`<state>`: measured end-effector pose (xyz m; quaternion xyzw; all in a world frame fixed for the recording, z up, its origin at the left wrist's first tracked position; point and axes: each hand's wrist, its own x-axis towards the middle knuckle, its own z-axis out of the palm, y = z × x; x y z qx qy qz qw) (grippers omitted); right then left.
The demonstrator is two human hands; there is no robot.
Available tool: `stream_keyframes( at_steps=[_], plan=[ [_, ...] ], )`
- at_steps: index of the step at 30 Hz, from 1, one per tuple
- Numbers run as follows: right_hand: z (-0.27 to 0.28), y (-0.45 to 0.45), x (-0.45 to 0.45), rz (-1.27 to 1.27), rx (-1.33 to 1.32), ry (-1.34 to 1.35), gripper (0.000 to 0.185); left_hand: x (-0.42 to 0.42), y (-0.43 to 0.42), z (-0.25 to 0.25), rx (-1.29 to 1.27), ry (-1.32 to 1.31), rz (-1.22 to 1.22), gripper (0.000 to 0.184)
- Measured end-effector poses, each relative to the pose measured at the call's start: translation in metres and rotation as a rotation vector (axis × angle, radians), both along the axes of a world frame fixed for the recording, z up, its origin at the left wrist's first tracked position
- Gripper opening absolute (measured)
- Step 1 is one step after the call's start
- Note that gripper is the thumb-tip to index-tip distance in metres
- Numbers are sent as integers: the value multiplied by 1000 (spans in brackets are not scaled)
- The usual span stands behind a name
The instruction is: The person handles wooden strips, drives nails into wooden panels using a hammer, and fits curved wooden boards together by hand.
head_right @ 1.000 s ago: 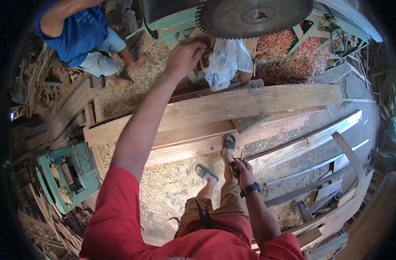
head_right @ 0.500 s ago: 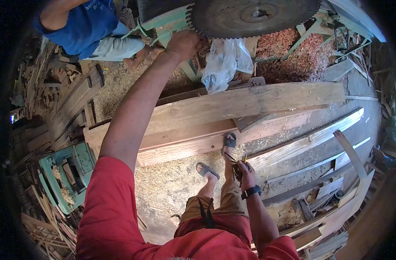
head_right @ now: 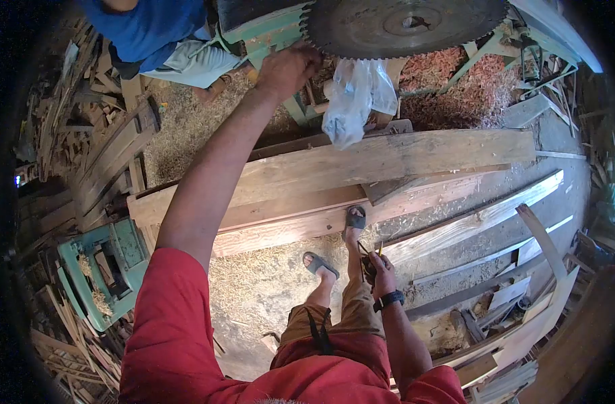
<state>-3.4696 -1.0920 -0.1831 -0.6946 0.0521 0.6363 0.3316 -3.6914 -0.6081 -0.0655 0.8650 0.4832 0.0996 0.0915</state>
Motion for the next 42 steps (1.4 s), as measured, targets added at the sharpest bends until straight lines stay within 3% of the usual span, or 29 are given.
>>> stream_keyframes(
  at_steps=[10,19,22,26,27,31,32,33,37,39,40,42],
  plan=[
    [11,13,-1,8,0,-26,25,28,1,2,-77,290,142,21],
    [23,56,-10,-61,268,16,20,20,5,-2,-51,363,-85,27],
    [56,90,-23,-121,332,119,23,10,7,-1,-43,197,-141,27],
    [90,127,-40,-127,429,252,29,-3,3,2,-184,-171,48,28],
    [96,135,-43,-75,464,293,33,-6,2,1,-278,-336,150,29],
    [136,171,-64,135,588,320,39,-21,5,-37,-300,-565,155,22],
    [140,182,-70,135,587,319,39,-22,3,-44,-459,-758,203,18],
    [142,193,-75,107,627,403,37,-23,1,-46,-618,-950,252,15],
    [152,251,-109,-76,688,582,31,-22,-33,-34,-679,-1211,372,10],
    [165,284,-127,-135,625,550,28,-24,-43,-33,-799,-1375,484,13],
    [169,297,-134,-194,556,518,26,-27,-41,-42,-799,-1373,483,13],
    [171,322,-144,-261,654,577,25,-33,-32,-63,-1076,-1701,392,17]
  ],
)
